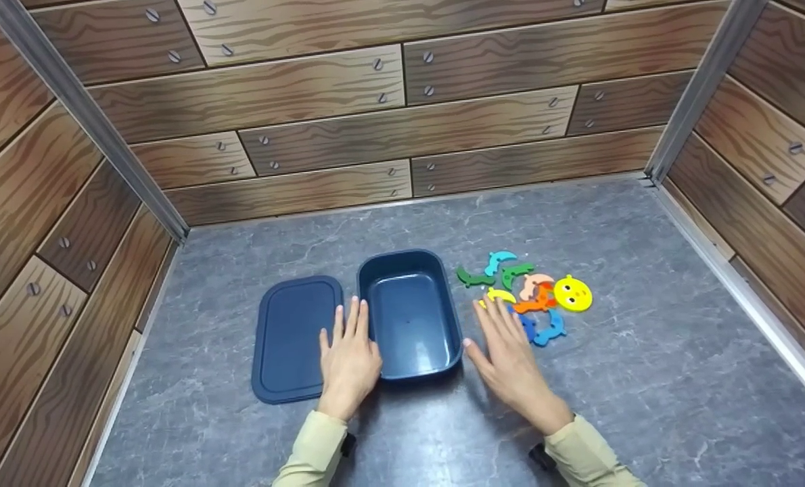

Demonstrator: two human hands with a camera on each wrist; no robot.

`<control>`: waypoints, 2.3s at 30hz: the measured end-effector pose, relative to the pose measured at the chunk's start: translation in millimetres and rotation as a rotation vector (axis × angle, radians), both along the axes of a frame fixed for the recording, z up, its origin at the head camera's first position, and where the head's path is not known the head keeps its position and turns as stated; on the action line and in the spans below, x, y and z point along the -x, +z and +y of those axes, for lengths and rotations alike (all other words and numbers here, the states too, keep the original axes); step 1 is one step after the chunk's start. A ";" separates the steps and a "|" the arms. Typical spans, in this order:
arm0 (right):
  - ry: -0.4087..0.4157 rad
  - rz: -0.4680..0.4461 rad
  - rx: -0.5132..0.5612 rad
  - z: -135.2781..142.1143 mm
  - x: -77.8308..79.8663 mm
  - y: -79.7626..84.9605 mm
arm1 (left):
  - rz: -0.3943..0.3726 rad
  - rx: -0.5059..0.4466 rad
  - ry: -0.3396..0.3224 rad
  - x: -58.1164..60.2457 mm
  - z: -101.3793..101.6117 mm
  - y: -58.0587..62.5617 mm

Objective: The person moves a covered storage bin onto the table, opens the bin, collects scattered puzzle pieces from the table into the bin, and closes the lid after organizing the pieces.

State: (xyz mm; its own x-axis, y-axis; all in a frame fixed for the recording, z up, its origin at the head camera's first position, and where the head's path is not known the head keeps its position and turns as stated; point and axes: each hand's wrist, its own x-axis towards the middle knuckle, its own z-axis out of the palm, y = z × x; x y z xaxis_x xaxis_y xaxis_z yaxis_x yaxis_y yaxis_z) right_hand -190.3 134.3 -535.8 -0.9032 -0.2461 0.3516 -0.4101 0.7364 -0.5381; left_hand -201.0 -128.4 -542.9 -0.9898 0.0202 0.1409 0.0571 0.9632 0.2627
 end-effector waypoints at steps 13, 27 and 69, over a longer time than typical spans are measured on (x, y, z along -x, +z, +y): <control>-0.055 0.013 -0.025 31.9 5.4 -8.0 | -0.030 0.017 -0.019 2.1 -1.7 -2.4; -0.052 0.007 -0.071 57.6 11.5 -13.2 | -0.014 -0.019 -0.017 1.7 -1.8 -2.0; -0.017 -0.021 -0.399 39.2 55.7 -23.7 | -0.020 -0.058 -0.009 2.3 -1.3 -2.1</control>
